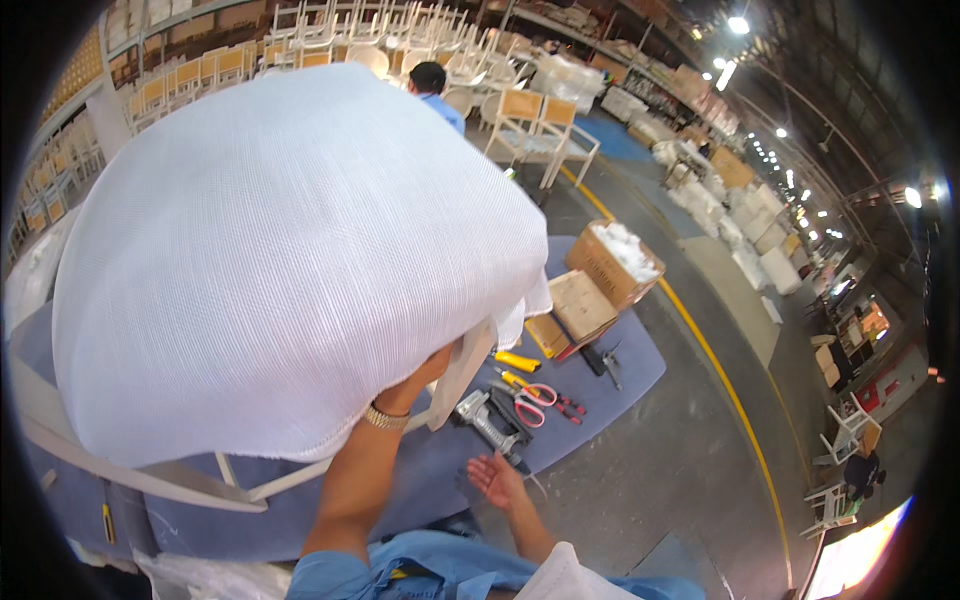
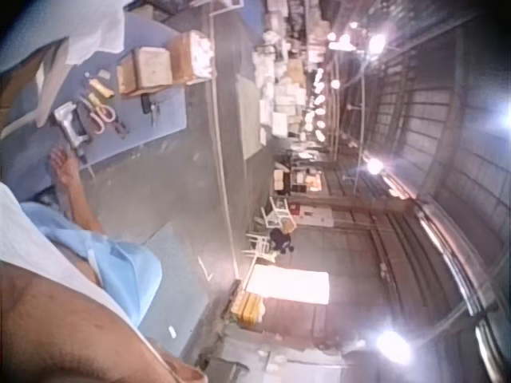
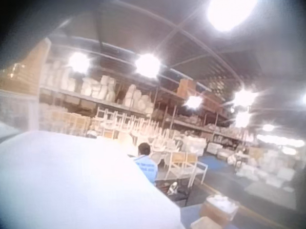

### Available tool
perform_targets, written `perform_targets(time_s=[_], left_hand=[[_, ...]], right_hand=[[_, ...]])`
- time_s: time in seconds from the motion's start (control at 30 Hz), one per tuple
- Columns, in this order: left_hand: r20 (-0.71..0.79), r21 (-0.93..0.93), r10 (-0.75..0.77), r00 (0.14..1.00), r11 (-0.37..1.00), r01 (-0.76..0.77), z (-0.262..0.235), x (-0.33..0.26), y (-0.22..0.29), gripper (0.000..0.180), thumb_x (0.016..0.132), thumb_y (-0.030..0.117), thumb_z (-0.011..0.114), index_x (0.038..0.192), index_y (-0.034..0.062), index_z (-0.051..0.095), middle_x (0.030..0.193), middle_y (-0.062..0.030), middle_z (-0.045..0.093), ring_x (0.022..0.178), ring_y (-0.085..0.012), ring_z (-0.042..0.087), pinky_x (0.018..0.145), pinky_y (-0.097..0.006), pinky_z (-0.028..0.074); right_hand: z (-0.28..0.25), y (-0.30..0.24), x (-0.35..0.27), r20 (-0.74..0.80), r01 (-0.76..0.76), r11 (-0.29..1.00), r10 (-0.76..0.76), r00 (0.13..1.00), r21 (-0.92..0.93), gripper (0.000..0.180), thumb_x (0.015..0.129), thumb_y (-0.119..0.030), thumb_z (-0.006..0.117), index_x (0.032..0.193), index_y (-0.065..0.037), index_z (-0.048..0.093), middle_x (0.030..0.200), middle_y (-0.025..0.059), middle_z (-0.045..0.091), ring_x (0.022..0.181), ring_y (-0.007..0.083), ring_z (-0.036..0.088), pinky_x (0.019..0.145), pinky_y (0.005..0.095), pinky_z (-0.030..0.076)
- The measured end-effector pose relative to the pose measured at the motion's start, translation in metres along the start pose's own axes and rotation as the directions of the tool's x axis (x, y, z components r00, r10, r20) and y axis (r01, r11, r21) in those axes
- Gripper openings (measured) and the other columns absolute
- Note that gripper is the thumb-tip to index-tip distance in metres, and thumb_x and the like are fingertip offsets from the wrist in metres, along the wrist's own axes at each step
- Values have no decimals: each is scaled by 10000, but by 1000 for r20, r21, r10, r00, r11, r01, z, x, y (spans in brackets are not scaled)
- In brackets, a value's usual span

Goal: The person stretches and staples white fabric onto a wooden chair frame, trims excess material, and smooths the surface. They repeatedly adjust the fabric, use a staple gun to secure edges, and cut away surplus with a utility knife and scissors.

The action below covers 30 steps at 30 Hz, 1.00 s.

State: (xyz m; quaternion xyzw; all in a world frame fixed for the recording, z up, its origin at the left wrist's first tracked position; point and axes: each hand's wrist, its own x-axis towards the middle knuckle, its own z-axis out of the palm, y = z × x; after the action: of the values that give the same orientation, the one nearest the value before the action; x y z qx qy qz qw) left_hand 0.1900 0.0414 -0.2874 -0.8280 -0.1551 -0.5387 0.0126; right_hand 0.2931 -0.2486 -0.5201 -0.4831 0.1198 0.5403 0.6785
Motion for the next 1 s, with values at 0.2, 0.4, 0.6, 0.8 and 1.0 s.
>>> perform_targets(time_s=[0.2, 0.4, 0.6, 0.8, 1.0], left_hand=[[-134, 443, 334, 933, 862, -245, 2, -6, -25, 498, 970, 283, 632, 1453, 183, 562, 1575, -158, 418, 1410, -379, 449, 1113, -565, 391], [79, 554, 394, 916, 746, -369, -18, -10, -32, 452, 949, 222, 653, 1394, 152, 618, 1490, -201, 511, 1332, -388, 523, 1102, -539, 409], [18, 251, 335, 942, 911, -328, -22, 14, -27, 396, 935, 120, 672, 1331, 109, 666, 1399, -198, 591, 1221, -346, 610, 1006, -472, 491], [-23, 180, 285, 958, 944, -277, -25, 13, -33, 359, 955, 99, 658, 1314, 80, 671, 1330, -191, 637, 1126, -308, 664, 894, -398, 551], [-49, -229, 106, 993, 967, -115, -11, 24, -20, 327, 979, 86, 642, 1303, 52, 671, 1266, -183, 679, 1034, -269, 713, 779, -316, 605]], right_hand=[[12, 16, 80, -230, 252, 843, -157, 960, 476, 509, 952, -499, 643, 1181, -47, 595, 1108, 182, 698, 1001, 320, 690, 929, 453, 557], [46, 7, 119, -399, 463, 697, -269, 877, 548, 376, 855, -580, 733, 923, -220, 649, 705, -66, 573, 529, 97, 432, 523, 278, 270], [58, -36, 114, -553, 436, 788, -148, 820, 435, 296, 850, -414, 784, 924, -193, 601, 731, -15, 588, 600, 127, 562, 561, 311, 428], [129, -36, -71, 91, 542, 616, -704, 704, 572, 476, 976, -318, 604, 1411, -158, 492, 1325, 135, 597, 1205, 304, 623, 884, 442, 593], [195, -46, -133, 269, 927, 320, -927, 263, 194, 493, 947, -186, 624, 1408, -159, 449, 1413, 163, 492, 1276, 319, 561, 1002, 560, 534]])
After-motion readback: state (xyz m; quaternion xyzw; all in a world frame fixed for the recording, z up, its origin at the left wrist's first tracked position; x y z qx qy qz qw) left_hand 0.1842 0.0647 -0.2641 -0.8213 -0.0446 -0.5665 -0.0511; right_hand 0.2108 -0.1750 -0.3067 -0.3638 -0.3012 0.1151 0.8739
